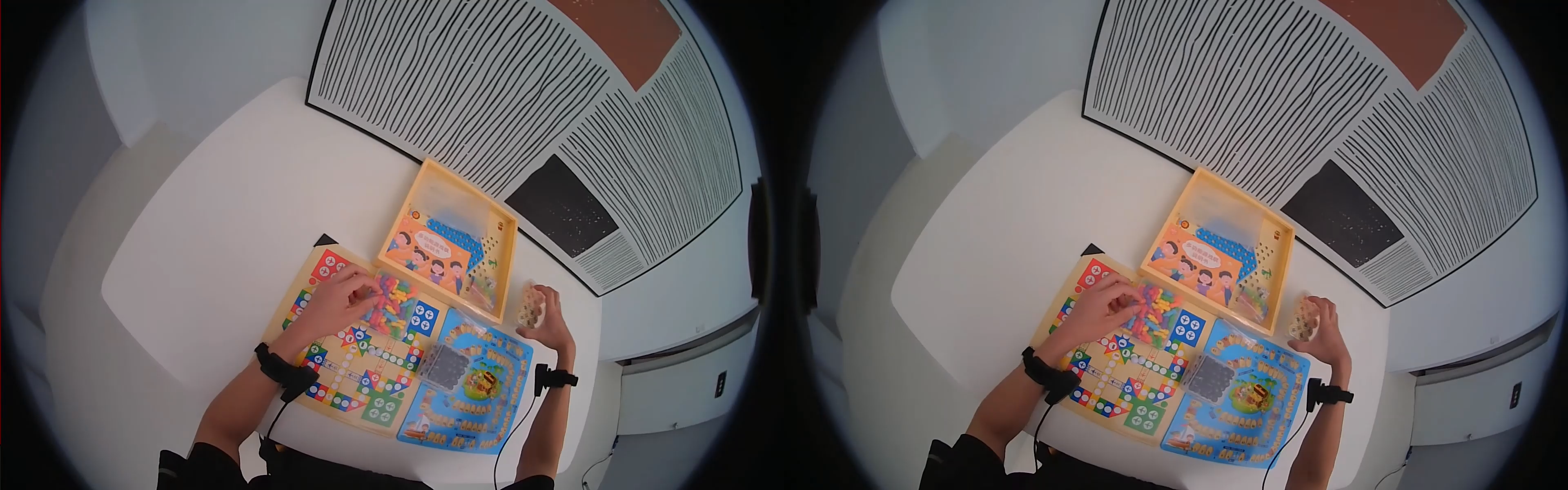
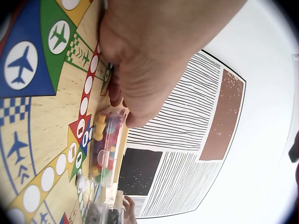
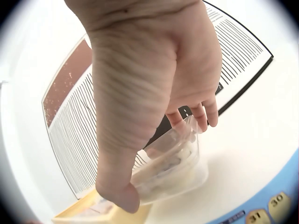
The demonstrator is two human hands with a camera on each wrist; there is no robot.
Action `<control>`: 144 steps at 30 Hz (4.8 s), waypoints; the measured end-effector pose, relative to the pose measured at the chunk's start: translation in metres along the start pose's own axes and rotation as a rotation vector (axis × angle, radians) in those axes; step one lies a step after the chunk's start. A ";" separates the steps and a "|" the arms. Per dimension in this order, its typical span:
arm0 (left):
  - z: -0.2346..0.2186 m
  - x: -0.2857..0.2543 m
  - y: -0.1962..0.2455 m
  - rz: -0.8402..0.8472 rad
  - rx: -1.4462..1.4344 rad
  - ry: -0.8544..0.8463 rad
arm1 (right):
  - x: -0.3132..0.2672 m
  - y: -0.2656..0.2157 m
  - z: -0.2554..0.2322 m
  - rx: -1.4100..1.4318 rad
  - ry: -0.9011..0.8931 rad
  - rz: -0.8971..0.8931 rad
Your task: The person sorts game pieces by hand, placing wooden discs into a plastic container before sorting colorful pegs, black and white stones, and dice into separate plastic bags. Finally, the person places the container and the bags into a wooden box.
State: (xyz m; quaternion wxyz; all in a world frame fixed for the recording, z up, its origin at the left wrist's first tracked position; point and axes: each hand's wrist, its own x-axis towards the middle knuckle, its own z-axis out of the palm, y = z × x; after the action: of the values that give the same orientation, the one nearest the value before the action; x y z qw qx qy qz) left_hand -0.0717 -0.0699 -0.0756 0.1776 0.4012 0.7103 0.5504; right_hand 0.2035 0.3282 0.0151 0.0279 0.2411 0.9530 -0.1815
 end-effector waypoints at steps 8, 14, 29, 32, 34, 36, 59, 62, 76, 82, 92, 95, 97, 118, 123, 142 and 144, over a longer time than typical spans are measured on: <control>0.003 0.000 -0.007 0.012 0.004 0.010 | -0.022 -0.140 0.000 0.024 0.033 -0.200; 0.004 0.001 -0.008 0.036 -0.048 0.034 | 0.003 -0.229 0.078 0.056 -0.034 -0.342; 0.004 0.001 0.012 -0.081 -0.008 0.037 | -0.004 -0.226 0.120 0.580 0.034 0.044; 0.001 -0.001 0.024 -0.254 0.081 -0.193 | -0.005 -0.232 0.131 0.452 0.049 0.004; 0.020 -0.012 0.018 0.011 -0.241 0.006 | -0.002 -0.228 0.134 0.551 0.044 0.008; 0.018 -0.020 0.033 -0.243 -0.252 -0.191 | -0.005 -0.230 0.130 0.642 0.043 0.016; 0.037 0.125 -0.007 0.051 0.437 -0.128 | 0.119 -0.189 0.110 0.529 0.169 -0.107; 0.032 0.111 -0.005 0.119 0.410 0.006 | 0.103 -0.194 0.110 0.555 0.142 -0.083; 0.052 0.041 0.088 0.241 0.534 -0.441 | -0.114 -0.165 0.144 0.438 0.368 0.155; 0.057 -0.039 0.083 -0.248 0.252 -0.685 | -0.118 -0.179 0.164 0.451 0.459 0.132; 0.088 -0.074 0.038 -0.021 0.121 -0.352 | -0.114 -0.192 0.186 0.827 0.479 0.070; 0.099 -0.078 0.051 -0.124 -0.158 -0.255 | -0.111 -0.204 0.188 0.890 0.600 0.050; 0.100 -0.076 0.052 -0.141 -0.191 -0.256 | -0.109 -0.212 0.188 0.909 0.668 0.046; 0.093 -0.026 0.043 -0.313 -0.450 -0.341 | -0.087 -0.181 0.119 0.197 0.274 -0.329; 0.107 -0.019 0.017 -0.178 -0.432 -0.414 | -0.072 -0.184 0.105 0.027 0.201 -0.335; 0.097 -0.006 0.016 -0.334 -0.861 -0.456 | 0.111 -0.132 0.053 0.243 -0.129 -0.372; 0.097 -0.006 0.013 -0.347 -0.858 -0.465 | 0.103 -0.127 0.043 0.416 -0.237 -0.302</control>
State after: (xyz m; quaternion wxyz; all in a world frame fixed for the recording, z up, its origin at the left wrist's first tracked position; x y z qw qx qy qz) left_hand 0.0043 -0.0112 -0.0964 0.5679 0.2802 0.4186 0.6509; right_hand 0.0518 0.2555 0.0030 0.0614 0.0739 0.9104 -0.4024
